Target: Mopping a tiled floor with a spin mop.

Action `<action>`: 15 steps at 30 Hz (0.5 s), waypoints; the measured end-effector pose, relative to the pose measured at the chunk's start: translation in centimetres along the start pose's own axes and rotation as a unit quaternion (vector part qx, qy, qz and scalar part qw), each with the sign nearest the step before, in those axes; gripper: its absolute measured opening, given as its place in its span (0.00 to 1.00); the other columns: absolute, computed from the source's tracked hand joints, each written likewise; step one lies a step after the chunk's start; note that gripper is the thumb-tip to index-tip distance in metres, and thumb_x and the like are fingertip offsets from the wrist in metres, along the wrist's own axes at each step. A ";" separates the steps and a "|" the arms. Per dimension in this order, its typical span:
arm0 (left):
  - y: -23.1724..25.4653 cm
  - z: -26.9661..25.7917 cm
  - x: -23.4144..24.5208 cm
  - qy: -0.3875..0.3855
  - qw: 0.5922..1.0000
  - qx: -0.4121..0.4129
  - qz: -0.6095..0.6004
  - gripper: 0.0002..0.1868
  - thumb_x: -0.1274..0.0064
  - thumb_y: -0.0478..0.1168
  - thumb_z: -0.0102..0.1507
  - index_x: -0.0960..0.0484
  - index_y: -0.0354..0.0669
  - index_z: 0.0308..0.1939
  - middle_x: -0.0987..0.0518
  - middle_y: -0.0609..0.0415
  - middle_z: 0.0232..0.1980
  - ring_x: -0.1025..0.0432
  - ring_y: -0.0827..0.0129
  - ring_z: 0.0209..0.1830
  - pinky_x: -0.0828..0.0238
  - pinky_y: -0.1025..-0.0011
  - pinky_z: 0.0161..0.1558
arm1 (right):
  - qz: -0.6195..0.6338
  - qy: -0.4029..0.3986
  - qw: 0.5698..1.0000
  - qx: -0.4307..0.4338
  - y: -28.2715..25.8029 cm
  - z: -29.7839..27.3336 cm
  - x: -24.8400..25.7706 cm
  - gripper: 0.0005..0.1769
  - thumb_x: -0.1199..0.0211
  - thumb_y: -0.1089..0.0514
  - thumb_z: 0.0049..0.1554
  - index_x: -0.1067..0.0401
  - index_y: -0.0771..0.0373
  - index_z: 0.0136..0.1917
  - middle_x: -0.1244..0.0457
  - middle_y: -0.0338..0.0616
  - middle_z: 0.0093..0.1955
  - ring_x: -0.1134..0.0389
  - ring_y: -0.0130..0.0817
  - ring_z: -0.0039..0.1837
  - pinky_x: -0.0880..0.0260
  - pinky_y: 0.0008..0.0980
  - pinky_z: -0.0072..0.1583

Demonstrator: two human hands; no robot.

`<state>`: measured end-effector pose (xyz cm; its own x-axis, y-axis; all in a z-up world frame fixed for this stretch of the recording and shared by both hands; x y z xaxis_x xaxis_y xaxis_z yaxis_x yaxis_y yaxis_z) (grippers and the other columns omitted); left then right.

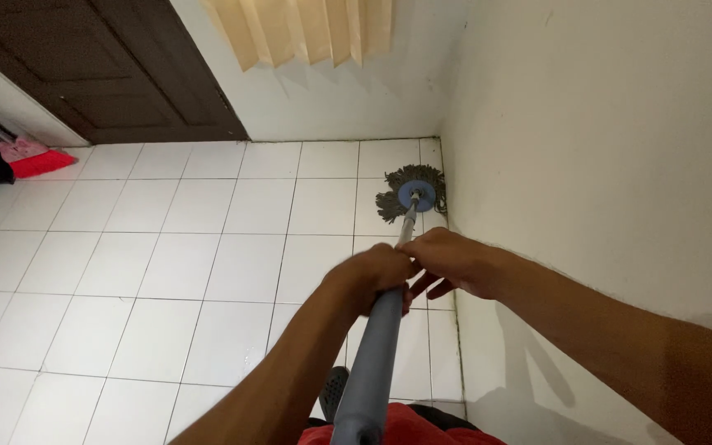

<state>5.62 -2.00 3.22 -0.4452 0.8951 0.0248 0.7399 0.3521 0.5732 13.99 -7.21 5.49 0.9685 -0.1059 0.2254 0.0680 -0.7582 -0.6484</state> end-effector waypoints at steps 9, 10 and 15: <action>4.7 6.8 0.9 0.024 0.980 -0.068 0.187 0.09 0.51 0.37 0.65 0.24 0.35 0.45 0.21 0.45 0.28 0.25 0.62 0.21 0.25 0.62 0.24 | 0.144 -0.023 0.989 0.023 -0.4 0.7 2.0 0.22 0.58 0.42 0.66 0.34 0.60 0.54 0.35 0.47 0.51 0.30 0.42 0.50 0.31 0.43 0.52; 4.8 8.1 1.0 0.023 0.979 -0.069 0.188 0.09 0.51 0.37 0.65 0.24 0.35 0.45 0.21 0.45 0.28 0.25 0.62 0.21 0.25 0.62 0.24 | 0.146 -0.021 0.989 0.023 -0.8 0.4 2.1 0.22 0.58 0.42 0.66 0.34 0.60 0.54 0.35 0.47 0.51 0.30 0.42 0.50 0.31 0.43 0.52; 5.2 11.6 1.3 0.006 0.999 -0.038 0.027 0.09 0.54 0.37 0.67 0.25 0.34 0.46 0.22 0.46 0.29 0.27 0.63 0.23 0.26 0.61 0.26 | 0.154 0.006 0.988 0.001 -0.9 0.5 3.4 0.25 0.60 0.38 0.66 0.35 0.59 0.57 0.34 0.48 0.55 0.29 0.43 0.54 0.31 0.42 0.54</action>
<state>14.71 4.18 -3.28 -0.4108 0.9093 0.0667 0.7230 0.2803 0.6314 17.34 -6.60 6.44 0.9404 -0.3390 0.0261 -0.2288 -0.6879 -0.6888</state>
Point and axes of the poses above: each hand's wrist, its own z-axis towards the middle knuckle, its own x-axis out of the back of the hand, y = z × x, the point moved 9 cm from there along z, towards the middle knuckle
